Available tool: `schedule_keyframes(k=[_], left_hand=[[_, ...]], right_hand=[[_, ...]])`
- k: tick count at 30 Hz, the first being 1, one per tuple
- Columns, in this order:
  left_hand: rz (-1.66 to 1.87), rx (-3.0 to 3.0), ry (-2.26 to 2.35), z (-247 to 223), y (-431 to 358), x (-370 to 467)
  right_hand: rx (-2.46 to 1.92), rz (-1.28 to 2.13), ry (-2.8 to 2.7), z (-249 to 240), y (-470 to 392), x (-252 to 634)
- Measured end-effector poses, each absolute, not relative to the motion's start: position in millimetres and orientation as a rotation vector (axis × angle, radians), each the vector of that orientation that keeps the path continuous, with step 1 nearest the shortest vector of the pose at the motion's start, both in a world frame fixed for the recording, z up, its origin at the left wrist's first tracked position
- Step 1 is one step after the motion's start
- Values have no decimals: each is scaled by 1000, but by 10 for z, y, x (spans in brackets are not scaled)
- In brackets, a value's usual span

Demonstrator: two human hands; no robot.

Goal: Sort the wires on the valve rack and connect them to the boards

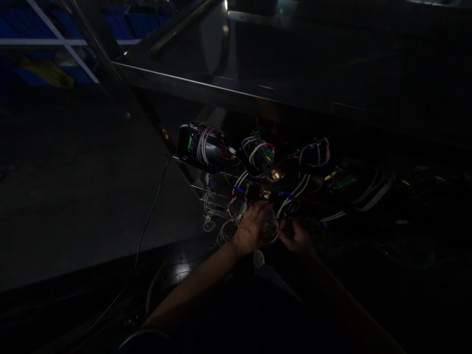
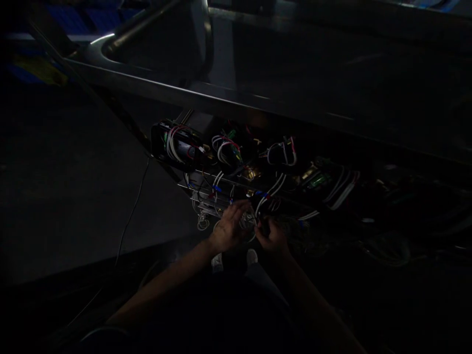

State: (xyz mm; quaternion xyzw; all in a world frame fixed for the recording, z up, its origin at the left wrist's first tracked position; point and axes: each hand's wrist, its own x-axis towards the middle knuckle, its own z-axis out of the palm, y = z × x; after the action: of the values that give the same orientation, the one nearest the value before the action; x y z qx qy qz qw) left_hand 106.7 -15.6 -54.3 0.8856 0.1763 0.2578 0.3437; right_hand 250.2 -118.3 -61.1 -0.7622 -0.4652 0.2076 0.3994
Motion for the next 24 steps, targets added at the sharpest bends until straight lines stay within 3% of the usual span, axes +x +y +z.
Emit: schedule_keyframes(k=[7,24], left_hand=[[321,2155,515,-467,-22,1279],[441,2254,812,-216,-447,1316]], right_hand=[[-1796,752,-1243,-430,-1390,2710],[-1889,1079,-1934,-298,-1347,3307]])
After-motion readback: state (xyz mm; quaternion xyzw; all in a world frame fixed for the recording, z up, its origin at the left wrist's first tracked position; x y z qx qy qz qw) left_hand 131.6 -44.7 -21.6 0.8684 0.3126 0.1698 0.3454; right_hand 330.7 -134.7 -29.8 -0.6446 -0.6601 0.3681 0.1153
